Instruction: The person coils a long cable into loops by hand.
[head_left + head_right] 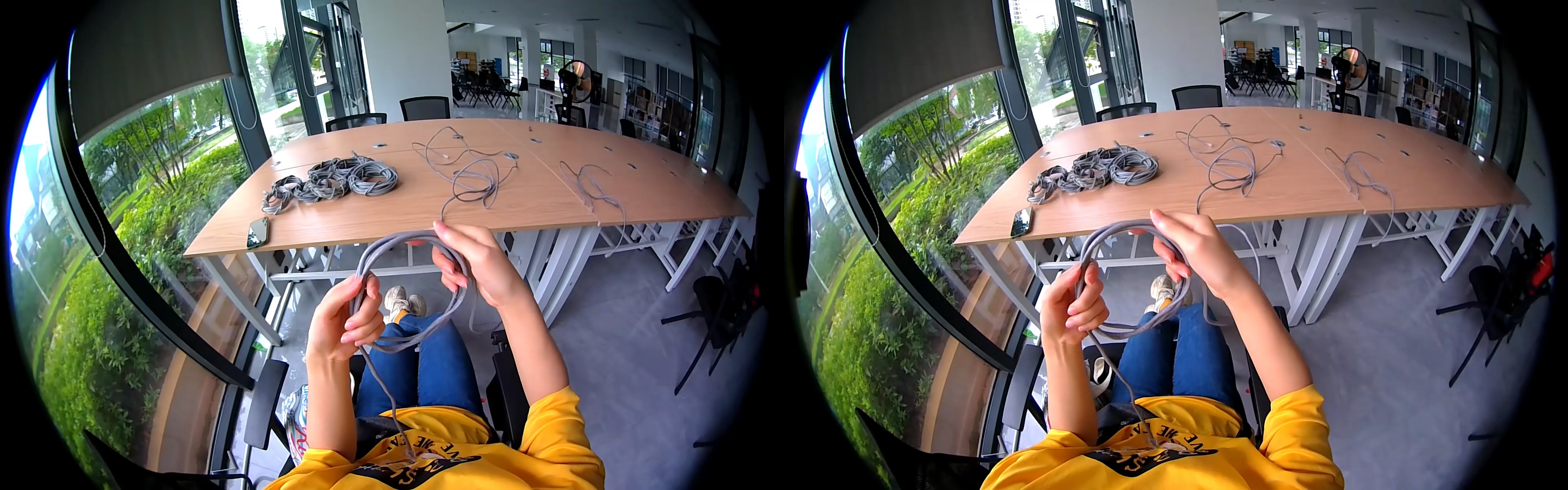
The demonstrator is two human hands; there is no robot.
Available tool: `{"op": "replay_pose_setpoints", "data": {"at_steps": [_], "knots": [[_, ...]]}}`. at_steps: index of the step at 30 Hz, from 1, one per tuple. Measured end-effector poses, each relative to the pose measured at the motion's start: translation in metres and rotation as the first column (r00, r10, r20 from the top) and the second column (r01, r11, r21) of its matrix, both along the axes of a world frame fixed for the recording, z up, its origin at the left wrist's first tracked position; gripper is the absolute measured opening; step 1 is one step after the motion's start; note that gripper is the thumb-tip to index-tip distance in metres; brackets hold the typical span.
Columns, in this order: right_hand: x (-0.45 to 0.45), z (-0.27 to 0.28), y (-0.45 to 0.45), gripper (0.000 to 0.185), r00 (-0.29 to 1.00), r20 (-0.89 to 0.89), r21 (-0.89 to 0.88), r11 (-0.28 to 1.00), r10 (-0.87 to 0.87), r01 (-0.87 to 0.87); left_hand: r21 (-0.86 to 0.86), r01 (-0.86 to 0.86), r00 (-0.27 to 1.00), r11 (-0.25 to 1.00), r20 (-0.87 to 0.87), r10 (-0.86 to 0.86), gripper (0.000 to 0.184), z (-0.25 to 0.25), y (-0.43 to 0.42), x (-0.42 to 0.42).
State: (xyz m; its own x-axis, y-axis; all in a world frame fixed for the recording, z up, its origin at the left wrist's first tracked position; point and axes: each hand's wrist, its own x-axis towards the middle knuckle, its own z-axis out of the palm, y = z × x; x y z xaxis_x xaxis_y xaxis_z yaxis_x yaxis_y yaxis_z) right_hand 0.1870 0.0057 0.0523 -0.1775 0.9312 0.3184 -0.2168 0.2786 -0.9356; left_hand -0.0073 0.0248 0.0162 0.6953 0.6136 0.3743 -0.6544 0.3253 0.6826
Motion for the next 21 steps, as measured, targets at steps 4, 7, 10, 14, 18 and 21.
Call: {"op": "replay_pose_setpoints", "data": {"at_steps": [4, 7, 10, 14, 18, 21], "knots": [[-0.004, -0.001, 0.0, 0.035, 0.995, 0.064, 0.031, 0.997, -0.074, 0.072, -0.043, -0.083, 0.996, 0.996, -0.045, 0.081, 0.032, -0.003, 0.0, 0.006], [-0.004, -0.003, 0.0, 0.04, 0.996, 0.066, 0.024, 0.998, -0.055, 0.053, -0.066, -0.114, 0.993, 0.991, -0.049, 0.111, 0.035, -0.004, 0.0, 0.004], [-0.007, 0.0, -0.004, 0.043, 0.995, 0.082, -0.05, 0.997, 0.065, -0.061, -0.066, -0.115, 0.993, 0.991, 0.013, 0.116, 0.035, -0.002, -0.002, 0.002], [-0.007, -0.003, -0.003, 0.052, 0.982, 0.161, -0.127, 0.989, 0.101, -0.081, -0.037, -0.202, 0.979, 0.979, -0.027, 0.201, 0.035, 0.0, -0.002, 0.0], [-0.006, 0.004, -0.01, 0.053, 0.937, 0.347, -0.13, 0.991, 0.046, 0.0, 0.061, -0.372, 0.913, 0.926, -0.154, 0.377, 0.036, 0.005, -0.003, 0.001], [-0.004, 0.007, -0.012, 0.053, 0.908, 0.418, -0.112, 0.993, 0.013, 0.038, 0.12, -0.377, 0.895, 0.918, -0.207, 0.395, 0.036, 0.007, -0.003, 0.0]]}}
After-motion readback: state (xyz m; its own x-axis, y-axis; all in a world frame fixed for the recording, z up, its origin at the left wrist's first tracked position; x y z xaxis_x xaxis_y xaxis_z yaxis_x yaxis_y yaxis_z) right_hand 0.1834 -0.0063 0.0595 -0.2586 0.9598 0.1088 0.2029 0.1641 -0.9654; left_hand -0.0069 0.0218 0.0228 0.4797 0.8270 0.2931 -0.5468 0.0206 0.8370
